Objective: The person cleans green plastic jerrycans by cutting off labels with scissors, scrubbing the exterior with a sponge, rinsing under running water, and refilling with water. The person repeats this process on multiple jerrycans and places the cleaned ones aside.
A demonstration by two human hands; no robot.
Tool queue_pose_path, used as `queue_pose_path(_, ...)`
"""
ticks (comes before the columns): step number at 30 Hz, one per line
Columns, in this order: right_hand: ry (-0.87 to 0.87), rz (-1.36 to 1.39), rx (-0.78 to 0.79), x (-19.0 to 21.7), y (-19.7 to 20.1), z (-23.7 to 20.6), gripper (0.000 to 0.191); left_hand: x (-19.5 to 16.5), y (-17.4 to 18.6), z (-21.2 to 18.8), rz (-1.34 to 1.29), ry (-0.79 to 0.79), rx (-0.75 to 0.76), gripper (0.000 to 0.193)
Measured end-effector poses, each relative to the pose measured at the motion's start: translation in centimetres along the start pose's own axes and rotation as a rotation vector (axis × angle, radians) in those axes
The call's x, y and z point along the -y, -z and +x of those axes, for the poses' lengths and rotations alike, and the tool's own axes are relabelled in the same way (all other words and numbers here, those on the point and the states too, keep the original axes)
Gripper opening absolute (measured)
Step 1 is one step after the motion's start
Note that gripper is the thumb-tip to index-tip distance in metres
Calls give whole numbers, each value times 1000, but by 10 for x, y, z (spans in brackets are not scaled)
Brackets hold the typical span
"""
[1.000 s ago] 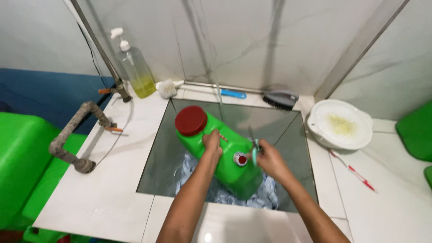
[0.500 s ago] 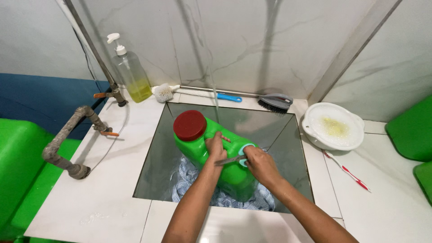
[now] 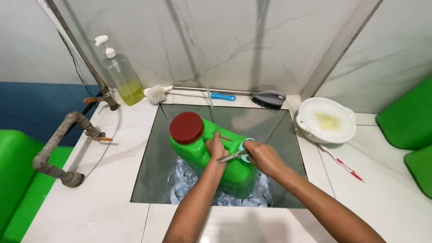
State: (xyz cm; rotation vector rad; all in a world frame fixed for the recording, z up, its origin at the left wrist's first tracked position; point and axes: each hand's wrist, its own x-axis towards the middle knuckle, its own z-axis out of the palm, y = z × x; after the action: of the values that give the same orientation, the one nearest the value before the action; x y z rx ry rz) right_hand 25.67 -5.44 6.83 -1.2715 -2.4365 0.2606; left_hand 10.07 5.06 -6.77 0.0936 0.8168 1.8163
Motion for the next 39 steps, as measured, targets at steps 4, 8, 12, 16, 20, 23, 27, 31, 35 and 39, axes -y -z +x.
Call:
queue_pose_path(4,-69,-13,-58,3,-4,-1,30,4,-1,-1,76,-19,-58,19)
queue_pose_path(8,-247,77,-93,-11,-16,-5,24,9,-2,-6,59,-9,-45,12)
queue_pose_path(12,-424,180,-185,-44,-36,-13,32,13,-6,-16,31,-24,9,8)
queue_pose_path(16,-562,544,-140,-74,-47,-25,24,14,-4,-20,76,-19,46,7)
queue_pose_path(20,-439,459,-107,-76,-34,-33,23,16,-1,-17,81,-63,2,7)
queue_pose_path(23,-271,322,-35,-59,-17,-31,28,19,-1,-15,71,-47,0,8)
queue_pose_path(27,-201,123,27,-27,2,-23,23,23,-5,-15,75,-38,6,5)
queue_pose_path(31,-200,83,-73,-8,7,-19,20,21,-6,-16,70,-54,12,10)
queue_pose_path(35,-278,137,-136,-10,1,-18,22,17,-6,-20,37,-26,44,6)
queue_pose_path(39,-407,193,-155,-33,-10,-15,25,19,-8,-30,14,-48,51,6)
